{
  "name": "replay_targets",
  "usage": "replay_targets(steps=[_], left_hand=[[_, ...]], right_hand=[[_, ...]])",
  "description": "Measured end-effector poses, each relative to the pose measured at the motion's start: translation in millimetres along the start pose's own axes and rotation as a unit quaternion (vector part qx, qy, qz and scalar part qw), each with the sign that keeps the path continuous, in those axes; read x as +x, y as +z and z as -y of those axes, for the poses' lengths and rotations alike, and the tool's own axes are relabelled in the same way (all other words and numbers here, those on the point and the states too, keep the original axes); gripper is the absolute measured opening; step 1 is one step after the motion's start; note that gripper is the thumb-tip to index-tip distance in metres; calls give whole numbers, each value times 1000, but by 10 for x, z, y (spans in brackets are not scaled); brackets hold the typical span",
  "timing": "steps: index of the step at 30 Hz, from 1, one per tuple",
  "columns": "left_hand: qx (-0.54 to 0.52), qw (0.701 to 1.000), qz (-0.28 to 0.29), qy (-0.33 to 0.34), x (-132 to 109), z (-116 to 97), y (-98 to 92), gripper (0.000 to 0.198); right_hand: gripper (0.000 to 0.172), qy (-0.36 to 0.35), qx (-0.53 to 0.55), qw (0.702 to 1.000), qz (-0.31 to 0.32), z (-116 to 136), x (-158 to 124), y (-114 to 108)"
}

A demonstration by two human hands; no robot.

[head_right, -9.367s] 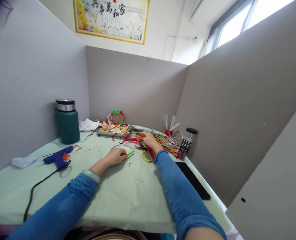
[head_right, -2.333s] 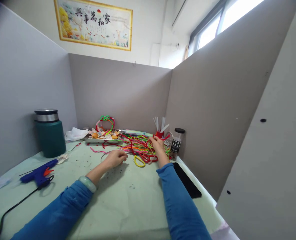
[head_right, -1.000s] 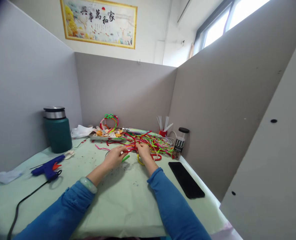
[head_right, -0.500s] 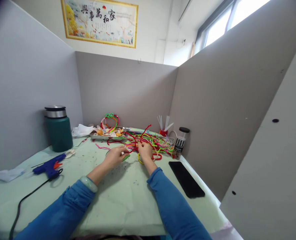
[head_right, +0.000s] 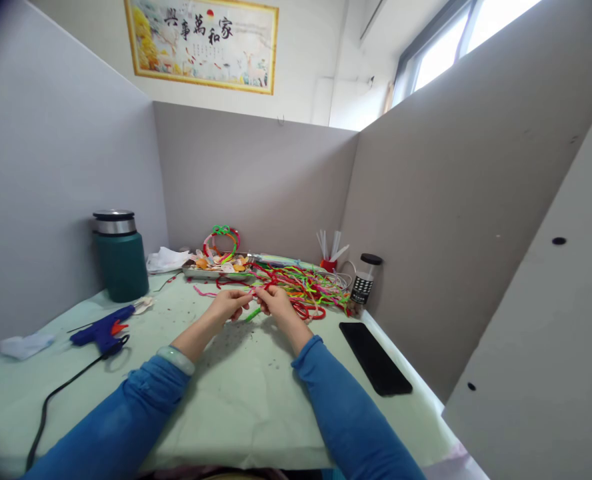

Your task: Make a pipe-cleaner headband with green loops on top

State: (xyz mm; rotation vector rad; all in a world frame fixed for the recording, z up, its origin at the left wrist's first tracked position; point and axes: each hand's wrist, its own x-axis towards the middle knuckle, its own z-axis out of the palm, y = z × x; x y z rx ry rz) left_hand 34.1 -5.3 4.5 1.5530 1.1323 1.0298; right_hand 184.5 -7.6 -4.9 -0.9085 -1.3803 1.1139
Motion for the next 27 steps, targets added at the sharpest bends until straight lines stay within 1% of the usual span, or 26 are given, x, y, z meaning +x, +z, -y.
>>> replay_targets(steps=[3, 6, 9, 11, 13, 14, 15, 17, 19, 21, 22, 25, 27], left_hand=[[19, 999, -10, -26, 0, 16, 6, 44], [56, 998, -11, -24, 7, 28, 8, 42], [154, 988, -15, 1, 0, 17, 14, 36], [255, 966, -26, 45, -24, -6, 24, 30], [351, 930, -37, 98, -63, -35, 40, 24], [390, 913, -42, 113, -87, -50, 50, 22], [420, 899, -46, 118, -110, -65, 61, 20], [455, 880, -46, 129, -153, -91, 81, 19], [462, 871, -40, 164, -183, -108, 97, 21], [452, 867, -36, 209, -192, -110, 103, 23], [442, 869, -38, 218, -188, -105, 102, 23], [413, 890, -33, 192, -152, -68, 86, 21], [400, 901, -12, 168, -124, -41, 70, 19]], right_hand=[[39, -10, -14, 1000, -25, -19, 12, 8], [38, -25, -42, 998, -47, -49, 28, 5], [38, -55, -95, 992, -63, -76, 36, -4], [38, -75, -138, 985, -72, -88, 36, -10], [38, -91, -180, 976, -80, -95, 35, -16], [38, -96, -198, 972, -86, -95, 36, -18], [38, -98, -210, 968, -91, -93, 36, -20], [38, -88, -211, 968, -100, -85, 37, -25], [38, -54, -168, 980, -95, -70, 31, -31], [37, -6, -99, 993, -71, -56, 20, -38], [37, 13, -68, 996, -60, -50, 14, -43], [37, 22, -26, 998, -50, -47, 10, -61], [37, 16, -5, 998, -55, -52, 25, -82]])
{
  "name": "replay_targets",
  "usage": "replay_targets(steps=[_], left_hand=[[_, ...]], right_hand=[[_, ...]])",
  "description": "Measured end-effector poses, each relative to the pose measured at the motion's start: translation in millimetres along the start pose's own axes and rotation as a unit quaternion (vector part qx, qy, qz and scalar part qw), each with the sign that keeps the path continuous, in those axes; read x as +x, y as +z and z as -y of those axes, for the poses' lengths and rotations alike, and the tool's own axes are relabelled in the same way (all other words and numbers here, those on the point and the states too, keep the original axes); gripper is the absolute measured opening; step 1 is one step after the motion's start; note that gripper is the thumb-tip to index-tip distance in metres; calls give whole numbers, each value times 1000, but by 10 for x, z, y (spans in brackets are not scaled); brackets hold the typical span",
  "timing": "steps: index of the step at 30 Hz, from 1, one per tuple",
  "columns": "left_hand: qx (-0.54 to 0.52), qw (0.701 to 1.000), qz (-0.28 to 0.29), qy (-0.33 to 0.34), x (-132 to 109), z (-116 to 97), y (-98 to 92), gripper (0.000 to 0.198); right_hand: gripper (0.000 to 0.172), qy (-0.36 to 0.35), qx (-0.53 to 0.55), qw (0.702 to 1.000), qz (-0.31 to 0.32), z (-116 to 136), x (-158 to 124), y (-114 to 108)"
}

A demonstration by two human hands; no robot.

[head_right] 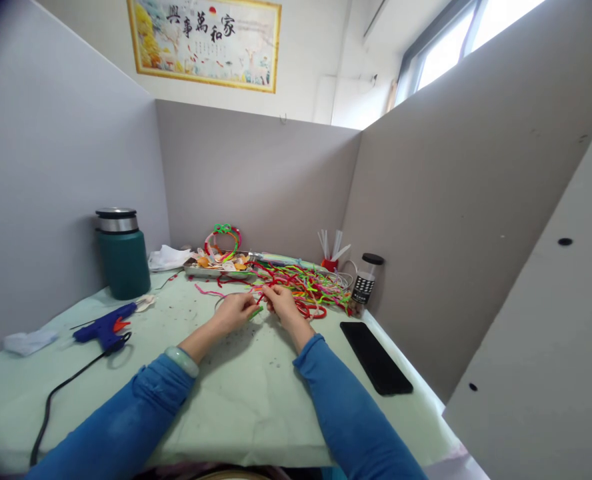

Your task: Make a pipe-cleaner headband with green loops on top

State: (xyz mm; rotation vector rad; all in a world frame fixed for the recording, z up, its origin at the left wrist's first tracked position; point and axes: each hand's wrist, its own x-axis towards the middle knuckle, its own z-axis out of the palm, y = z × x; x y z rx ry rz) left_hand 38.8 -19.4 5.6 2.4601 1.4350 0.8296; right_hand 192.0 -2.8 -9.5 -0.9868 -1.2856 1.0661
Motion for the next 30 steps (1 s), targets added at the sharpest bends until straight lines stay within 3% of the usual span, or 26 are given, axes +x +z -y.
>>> replay_targets(steps=[6, 12, 18, 20, 24, 30], left_hand=[[-106, 991, 85, -12, 1, 2, -19, 23], [-279, 944, 177, -7, -49, -94, -88, 18], [-292, 934, 202, -33, -54, -73, -113, 26], [-278, 943, 179, -45, -34, -31, -121, 36], [-257, 961, 53, -84, 35, 65, -122, 49], [-291, 951, -20, -105, 101, 150, -66, 30]], right_hand=[[40, 13, 76, 997, -31, 7, 50, -73], [36, -97, -69, 988, -99, -20, 55, -71], [35, -63, -50, 996, -42, -29, 68, -137], [35, -66, -47, 996, -28, -16, 50, -137], [36, -78, -102, 991, 42, -6, -19, -12], [26, -79, -200, 971, 101, -38, -118, 232]])
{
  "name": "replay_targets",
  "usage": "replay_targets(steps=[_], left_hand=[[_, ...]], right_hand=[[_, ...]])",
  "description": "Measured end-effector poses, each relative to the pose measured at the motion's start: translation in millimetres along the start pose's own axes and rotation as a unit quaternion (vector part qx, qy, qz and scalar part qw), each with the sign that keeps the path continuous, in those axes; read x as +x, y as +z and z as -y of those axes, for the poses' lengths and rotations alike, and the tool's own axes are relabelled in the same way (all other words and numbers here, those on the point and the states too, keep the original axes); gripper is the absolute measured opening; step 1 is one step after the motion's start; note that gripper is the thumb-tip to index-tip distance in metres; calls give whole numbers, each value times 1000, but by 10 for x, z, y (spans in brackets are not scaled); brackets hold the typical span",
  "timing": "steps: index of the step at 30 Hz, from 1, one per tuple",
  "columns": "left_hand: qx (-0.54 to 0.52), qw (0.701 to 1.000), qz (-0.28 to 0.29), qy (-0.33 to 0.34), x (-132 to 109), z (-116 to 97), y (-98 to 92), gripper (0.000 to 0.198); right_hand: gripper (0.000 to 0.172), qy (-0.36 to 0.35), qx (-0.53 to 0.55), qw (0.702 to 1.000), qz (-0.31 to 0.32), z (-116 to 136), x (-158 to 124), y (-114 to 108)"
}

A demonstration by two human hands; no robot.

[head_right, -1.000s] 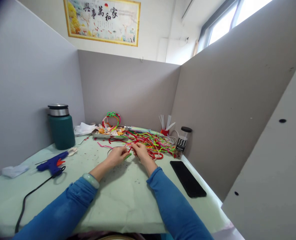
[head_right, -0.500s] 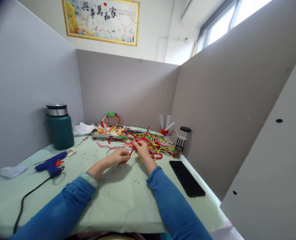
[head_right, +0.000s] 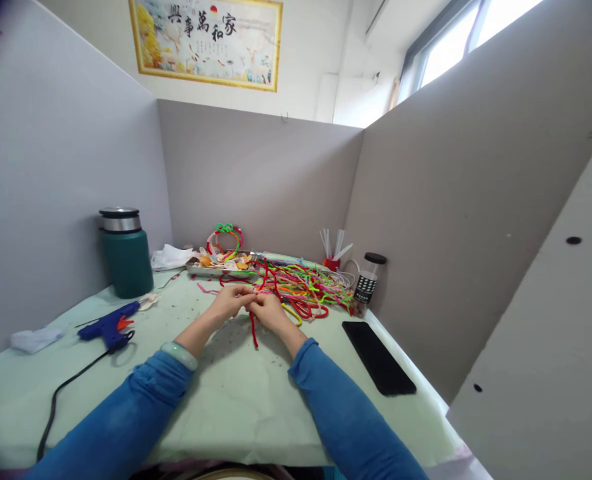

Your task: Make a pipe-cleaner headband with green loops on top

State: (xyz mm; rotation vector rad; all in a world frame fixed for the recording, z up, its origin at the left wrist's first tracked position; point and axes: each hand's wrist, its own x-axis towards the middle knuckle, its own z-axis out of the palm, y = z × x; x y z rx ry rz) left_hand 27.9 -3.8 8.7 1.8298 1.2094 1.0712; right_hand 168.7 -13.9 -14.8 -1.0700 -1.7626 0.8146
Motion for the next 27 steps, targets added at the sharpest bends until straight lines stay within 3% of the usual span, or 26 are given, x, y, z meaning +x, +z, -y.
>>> replay_targets(steps=[6, 9, 12, 15, 22, 27], left_hand=[[-29, 999, -10, -12, 29, 37, -3, 16], [-51, 999, 1, -18, 34, 56, 0, 17], [-64, 996, 51, -21, 12, 64, 14, 18], [-74, 992, 100, -20, -29, 42, 29, 21], [-84, 990, 109, -4, -41, 36, 43, 29], [-69, 992, 104, -27, -7, 109, 48, 23]], right_hand=[[25, 60, 37, 995, 73, 34, -30, -102], [34, 104, 143, 983, 42, -3, -7, -189], [38, 125, 274, 953, -2, -38, 20, -230], [35, 119, 349, 930, -6, -47, 33, -220], [31, 100, 343, 933, -43, -77, 35, -94], [29, 120, 326, 935, -70, -104, 55, -34]])
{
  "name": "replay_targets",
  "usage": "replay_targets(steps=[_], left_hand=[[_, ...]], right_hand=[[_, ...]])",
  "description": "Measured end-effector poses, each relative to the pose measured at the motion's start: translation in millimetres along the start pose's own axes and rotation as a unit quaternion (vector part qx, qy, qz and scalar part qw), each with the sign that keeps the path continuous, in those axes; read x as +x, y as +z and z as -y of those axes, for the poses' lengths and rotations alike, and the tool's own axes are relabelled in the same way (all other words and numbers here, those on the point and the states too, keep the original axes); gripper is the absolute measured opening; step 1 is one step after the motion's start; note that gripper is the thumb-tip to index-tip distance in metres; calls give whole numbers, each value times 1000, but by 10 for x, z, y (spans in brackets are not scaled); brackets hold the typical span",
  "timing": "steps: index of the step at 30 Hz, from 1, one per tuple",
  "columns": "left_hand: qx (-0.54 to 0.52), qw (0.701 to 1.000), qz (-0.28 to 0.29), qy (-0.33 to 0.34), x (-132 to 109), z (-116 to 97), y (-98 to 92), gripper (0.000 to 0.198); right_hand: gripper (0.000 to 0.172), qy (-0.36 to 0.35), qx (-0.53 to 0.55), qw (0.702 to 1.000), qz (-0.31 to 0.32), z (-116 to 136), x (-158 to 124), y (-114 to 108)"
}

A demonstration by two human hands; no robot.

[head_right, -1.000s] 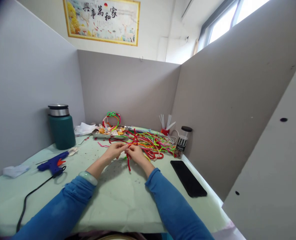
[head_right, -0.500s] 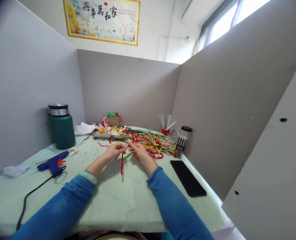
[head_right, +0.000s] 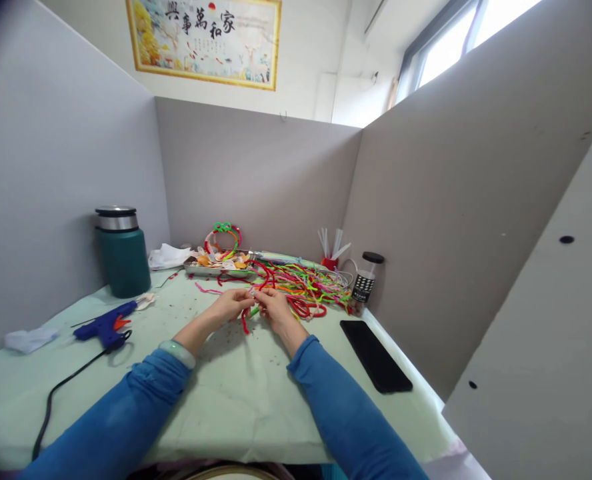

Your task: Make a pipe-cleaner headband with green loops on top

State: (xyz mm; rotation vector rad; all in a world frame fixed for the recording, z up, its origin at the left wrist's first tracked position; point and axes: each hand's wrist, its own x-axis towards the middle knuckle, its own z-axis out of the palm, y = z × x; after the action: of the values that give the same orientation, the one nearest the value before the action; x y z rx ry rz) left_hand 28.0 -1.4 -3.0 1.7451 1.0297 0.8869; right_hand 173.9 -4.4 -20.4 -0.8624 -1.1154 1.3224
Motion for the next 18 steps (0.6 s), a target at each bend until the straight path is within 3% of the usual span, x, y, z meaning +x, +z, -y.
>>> replay_targets(steps=[5, 10, 13, 18], left_hand=[[10, 998, 51, -21, -32, -23, -8, 20], [53, 994, 89, -21, -69, -45, -6, 24], [67, 997, 42, -15, -52, -38, 1, 30], [-19, 996, -87, 21, -10, -77, -22, 37]], right_hand=[[34, 0, 66, 996, -54, 66, 26, -77], [33, -47, -18, 997, -52, 87, 4, -134], [31, -68, -77, 994, -39, 67, -24, -96], [27, -108, -182, 977, -21, 49, -70, 20]])
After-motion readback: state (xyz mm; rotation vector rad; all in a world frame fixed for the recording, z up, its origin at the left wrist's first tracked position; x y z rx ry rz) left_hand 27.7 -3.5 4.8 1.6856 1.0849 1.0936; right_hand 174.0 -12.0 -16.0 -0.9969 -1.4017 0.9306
